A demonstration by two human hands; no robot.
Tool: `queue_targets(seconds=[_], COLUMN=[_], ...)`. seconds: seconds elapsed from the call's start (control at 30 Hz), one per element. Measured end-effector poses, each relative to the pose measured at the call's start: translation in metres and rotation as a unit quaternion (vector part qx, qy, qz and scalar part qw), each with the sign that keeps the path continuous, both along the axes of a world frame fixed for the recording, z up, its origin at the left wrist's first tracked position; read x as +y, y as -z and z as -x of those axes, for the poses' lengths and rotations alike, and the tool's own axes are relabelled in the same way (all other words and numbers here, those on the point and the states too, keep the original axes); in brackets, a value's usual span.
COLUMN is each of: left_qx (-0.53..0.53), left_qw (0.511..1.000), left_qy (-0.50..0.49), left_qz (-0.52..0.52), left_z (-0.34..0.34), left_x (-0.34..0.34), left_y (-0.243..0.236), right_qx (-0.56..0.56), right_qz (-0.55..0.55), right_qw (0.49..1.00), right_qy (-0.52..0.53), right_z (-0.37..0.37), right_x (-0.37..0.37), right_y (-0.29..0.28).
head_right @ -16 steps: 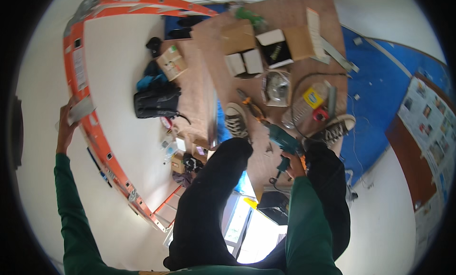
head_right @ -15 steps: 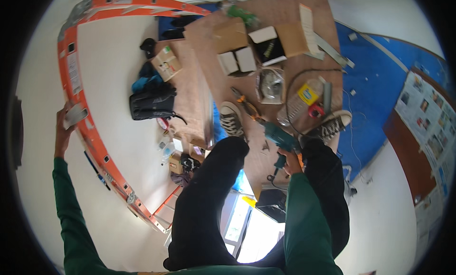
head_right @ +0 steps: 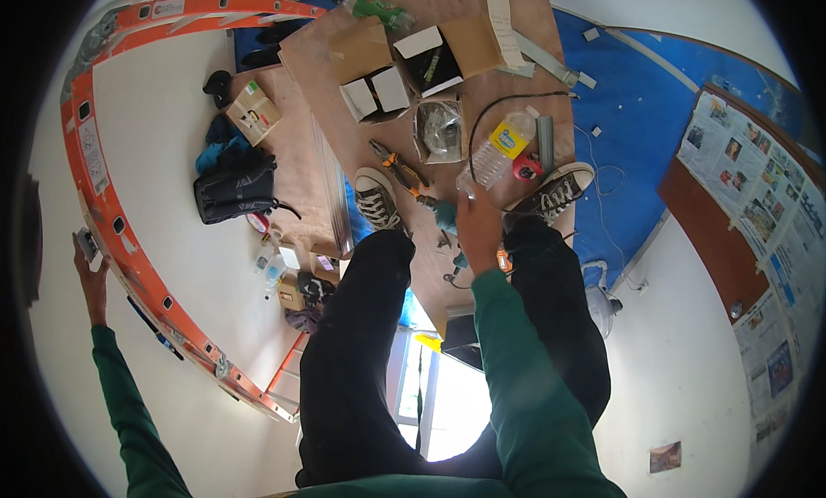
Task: The person measures and marks a metal strip, cuts it with shears, and then uses a drill to attach the strip to the ceiling. The person also uses a staple gun to secure the strip.
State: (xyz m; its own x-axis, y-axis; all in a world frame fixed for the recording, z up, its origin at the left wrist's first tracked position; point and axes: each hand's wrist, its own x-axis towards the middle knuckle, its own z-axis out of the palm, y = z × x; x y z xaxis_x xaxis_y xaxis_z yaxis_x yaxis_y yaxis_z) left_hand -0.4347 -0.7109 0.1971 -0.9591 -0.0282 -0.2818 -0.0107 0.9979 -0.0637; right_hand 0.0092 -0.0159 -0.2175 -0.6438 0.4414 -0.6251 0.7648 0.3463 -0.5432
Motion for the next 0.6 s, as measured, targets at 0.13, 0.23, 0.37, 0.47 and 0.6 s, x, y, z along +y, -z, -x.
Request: queue_targets(seconds=[0.13,0.23,0.37,0.47,0.6], left_qx=[0.136,0.176,0.057,-0.039,-0.164], left_qw=[0.984,0.977,0.962,0.878,0.838], left_qy=[0.062,-0.117,-0.238,-0.357,-0.308], left_qz=[0.102,0.026,-0.122,-0.317,-0.419], left_z=[-0.064,-0.155,-0.280,-0.350,-0.367], left_x=[0.033,0.083,0.196,0.292,0.358], left_y=[-0.007,0.010,0.079,0.115,0.127], right_qx=[-0.022,-0.065,-0.086,-0.093,-0.145], right_qz=[-0.095,-0.145,-0.163,-0.175,-0.161], right_qw=[0.992,0.966,0.941,0.942,0.958], right_qy=[-0.077,-0.204,-0.285,-0.272,-0.185], right_z=[0.101,0.135,0.143,0.149,0.158], right_x=[0.009,0.007,0.001,-0.002,-0.007], right_y=[0.023,0.048,0.070,0.086,0.104])
